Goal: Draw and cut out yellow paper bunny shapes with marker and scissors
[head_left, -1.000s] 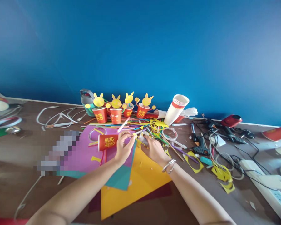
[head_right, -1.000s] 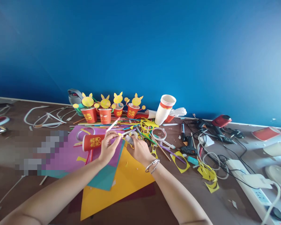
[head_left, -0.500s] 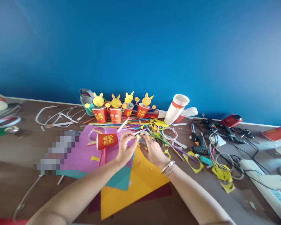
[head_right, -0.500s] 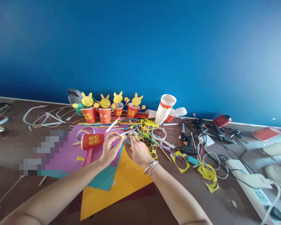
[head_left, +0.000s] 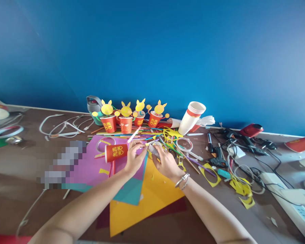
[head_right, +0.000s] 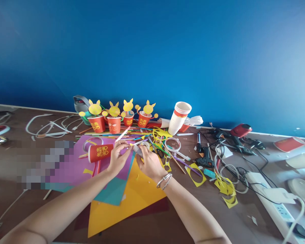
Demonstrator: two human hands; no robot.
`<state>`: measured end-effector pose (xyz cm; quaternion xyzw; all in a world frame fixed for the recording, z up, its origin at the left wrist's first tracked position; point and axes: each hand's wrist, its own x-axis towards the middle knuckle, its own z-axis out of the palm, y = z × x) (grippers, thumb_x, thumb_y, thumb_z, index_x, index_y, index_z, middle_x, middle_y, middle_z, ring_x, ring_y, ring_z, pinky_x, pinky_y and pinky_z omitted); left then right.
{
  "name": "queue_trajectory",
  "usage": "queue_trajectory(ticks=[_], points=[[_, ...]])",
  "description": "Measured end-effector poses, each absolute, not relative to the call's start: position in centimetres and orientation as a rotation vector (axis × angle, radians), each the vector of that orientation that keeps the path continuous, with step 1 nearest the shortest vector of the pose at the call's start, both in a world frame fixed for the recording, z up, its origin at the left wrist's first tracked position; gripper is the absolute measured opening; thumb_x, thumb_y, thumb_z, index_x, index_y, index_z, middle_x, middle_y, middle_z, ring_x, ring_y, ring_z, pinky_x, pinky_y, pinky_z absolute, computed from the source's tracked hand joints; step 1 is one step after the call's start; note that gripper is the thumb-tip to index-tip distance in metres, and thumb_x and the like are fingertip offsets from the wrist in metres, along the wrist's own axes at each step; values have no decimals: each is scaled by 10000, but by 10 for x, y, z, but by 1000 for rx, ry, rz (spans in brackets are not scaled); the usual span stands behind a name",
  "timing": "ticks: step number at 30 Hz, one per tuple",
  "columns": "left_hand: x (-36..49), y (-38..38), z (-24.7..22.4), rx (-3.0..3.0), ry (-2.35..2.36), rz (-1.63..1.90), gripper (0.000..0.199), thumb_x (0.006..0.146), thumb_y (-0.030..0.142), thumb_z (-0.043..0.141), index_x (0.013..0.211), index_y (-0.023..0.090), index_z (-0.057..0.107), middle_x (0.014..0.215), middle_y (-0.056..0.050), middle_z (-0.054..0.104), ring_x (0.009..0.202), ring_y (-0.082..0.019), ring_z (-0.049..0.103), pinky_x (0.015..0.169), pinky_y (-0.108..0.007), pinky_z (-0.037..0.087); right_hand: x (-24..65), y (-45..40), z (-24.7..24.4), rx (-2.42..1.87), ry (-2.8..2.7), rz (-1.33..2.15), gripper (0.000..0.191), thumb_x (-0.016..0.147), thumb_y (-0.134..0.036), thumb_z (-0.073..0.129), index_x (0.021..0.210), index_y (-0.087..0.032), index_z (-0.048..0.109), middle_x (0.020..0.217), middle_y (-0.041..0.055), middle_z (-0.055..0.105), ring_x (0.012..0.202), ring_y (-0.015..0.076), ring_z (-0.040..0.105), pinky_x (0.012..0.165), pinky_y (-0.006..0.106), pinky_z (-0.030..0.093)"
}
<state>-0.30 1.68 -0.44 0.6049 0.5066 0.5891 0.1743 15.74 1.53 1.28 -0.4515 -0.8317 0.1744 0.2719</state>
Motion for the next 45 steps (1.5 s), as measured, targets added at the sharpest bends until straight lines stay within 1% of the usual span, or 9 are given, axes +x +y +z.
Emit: queue_trajectory(ticks=[6,9,15,19,21,23,27,33,45], points=[[-4,16,-4,1702,1398,1648,78,794,267,627,754,206,655,821,-14,569,833,-152,553,791,-305,461,157,14,13,-1219,-2247,449,290,870,-208,445,1156,-167,450,978,97,666,813,220,666,679,294,484],[-5,16,-3,1741,1370,1654,73,796,260,625,756,206,654,818,-15,568,831,-152,553,787,-306,465,157,12,14,-1228,-2247,440,293,869,-206,446,1159,-168,449,987,98,665,813,216,666,677,288,480],[-7,16,3,1828,1309,1653,62,796,250,626,751,210,643,822,-17,561,822,-153,553,768,-308,468,158,12,15,-1264,-2254,456,300,870,-220,447,1166,-168,455,946,93,679,772,211,672,662,284,479],[-4,13,2,1886,1209,1568,49,791,244,630,768,217,663,848,-24,556,853,-162,555,796,-319,466,159,16,12,-1271,-2268,457,318,875,-237,443,1182,-155,458,932,103,683,781,221,675,670,297,485],[-3,14,1,1828,1192,1568,64,794,258,626,773,215,669,863,-29,551,867,-165,558,810,-323,470,159,18,11,-1284,-2262,459,320,877,-240,439,1183,-150,460,901,99,684,764,221,674,664,300,487],[-4,17,-2,1681,1251,1652,96,795,284,623,765,205,667,868,-32,546,865,-163,561,802,-315,476,159,19,11,-1295,-2229,466,307,878,-238,439,1171,-151,466,875,91,682,762,219,669,666,299,488],[-9,26,-6,1532,1324,1715,121,780,315,636,750,200,658,851,-24,544,863,-156,556,785,-295,478,158,18,14,-1264,-2164,490,272,878,-236,445,1141,-172,474,928,88,674,833,220,660,702,296,490],[-10,28,-6,1548,1360,1704,115,781,303,635,730,200,642,841,-25,554,876,-163,554,798,-311,467,157,15,14,-1240,-2162,508,274,878,-245,447,1144,-182,474,958,91,677,824,221,663,703,300,491],[-10,20,7,2046,1391,1648,70,796,236,608,737,213,639,828,-24,562,856,-171,534,805,-344,441,156,15,9,-1245,-2163,464,325,864,-253,470,1176,-168,502,1007,96,693,833,225,681,718,300,505]])
